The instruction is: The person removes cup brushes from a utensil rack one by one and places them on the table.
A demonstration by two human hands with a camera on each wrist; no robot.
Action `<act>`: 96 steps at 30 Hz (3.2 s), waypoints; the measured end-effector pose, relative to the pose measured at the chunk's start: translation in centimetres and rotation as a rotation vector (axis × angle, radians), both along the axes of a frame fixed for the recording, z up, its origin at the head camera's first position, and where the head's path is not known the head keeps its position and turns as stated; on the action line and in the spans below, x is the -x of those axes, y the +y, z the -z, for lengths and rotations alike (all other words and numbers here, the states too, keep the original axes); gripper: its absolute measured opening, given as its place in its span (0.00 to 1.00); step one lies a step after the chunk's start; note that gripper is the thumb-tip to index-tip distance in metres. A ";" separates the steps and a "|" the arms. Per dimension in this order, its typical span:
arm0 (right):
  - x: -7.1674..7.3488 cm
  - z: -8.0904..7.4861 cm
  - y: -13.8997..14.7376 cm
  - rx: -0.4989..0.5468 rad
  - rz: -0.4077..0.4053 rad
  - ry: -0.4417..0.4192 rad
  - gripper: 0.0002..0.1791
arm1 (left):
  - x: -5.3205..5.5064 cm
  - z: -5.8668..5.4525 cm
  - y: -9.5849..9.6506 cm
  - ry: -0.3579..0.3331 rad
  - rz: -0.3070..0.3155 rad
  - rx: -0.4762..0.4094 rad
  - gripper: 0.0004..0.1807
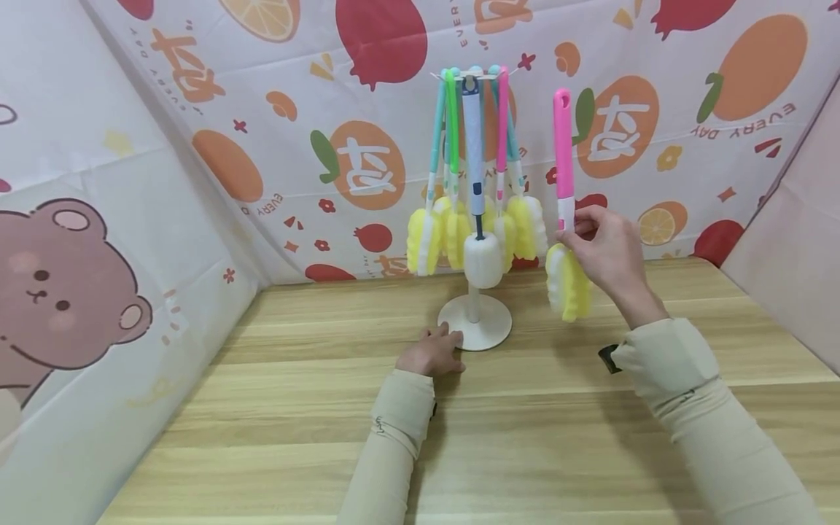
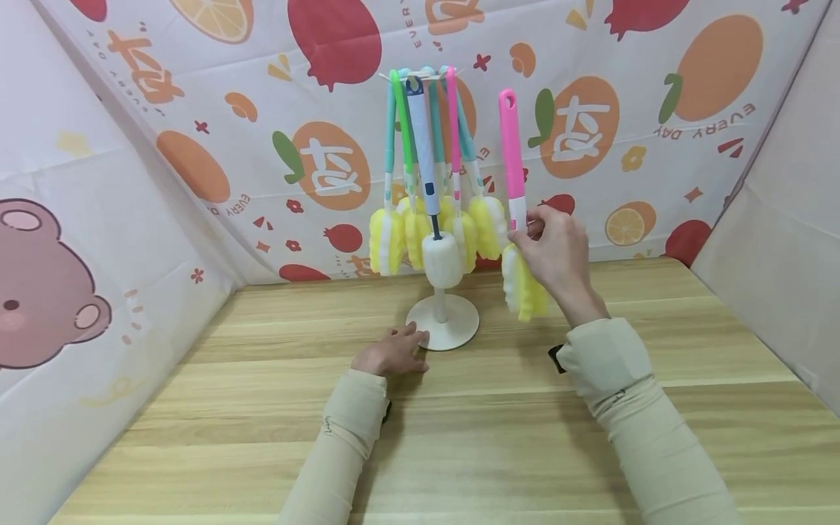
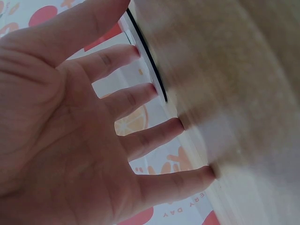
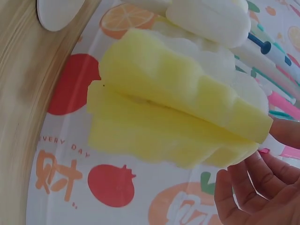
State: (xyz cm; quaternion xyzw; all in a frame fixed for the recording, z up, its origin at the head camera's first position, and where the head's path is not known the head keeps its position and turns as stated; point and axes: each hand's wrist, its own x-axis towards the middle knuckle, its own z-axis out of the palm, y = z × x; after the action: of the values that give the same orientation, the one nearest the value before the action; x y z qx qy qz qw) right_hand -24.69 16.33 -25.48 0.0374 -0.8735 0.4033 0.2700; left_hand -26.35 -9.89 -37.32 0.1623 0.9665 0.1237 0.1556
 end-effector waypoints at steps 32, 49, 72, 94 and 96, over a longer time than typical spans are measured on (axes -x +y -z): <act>0.6 1.0 2.9 -0.141 0.083 0.004 0.17 | 0.2 -0.3 0.1 -0.028 -0.009 0.010 0.30; 0.6 2.7 4.3 -0.317 0.117 0.136 0.16 | 0.1 -0.2 0.1 -0.031 -0.011 0.019 0.30; 0.9 4.1 5.6 -0.462 0.159 0.167 0.13 | -0.1 -0.2 0.1 -0.010 -0.001 0.031 0.29; 1.7 4.5 7.8 -0.565 0.146 0.105 0.12 | 0.0 -0.2 0.1 -0.018 0.000 0.020 0.29; 1.7 4.6 8.0 -0.567 0.148 0.093 0.12 | -0.1 -0.2 0.1 -0.020 -0.002 0.017 0.29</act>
State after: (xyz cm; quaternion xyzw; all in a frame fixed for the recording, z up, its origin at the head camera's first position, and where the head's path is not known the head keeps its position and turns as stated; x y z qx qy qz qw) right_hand -26.39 24.29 -30.10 0.0661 -0.9385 0.1202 0.3170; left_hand -26.27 -9.82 -37.11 0.1589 0.9661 0.1174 0.1664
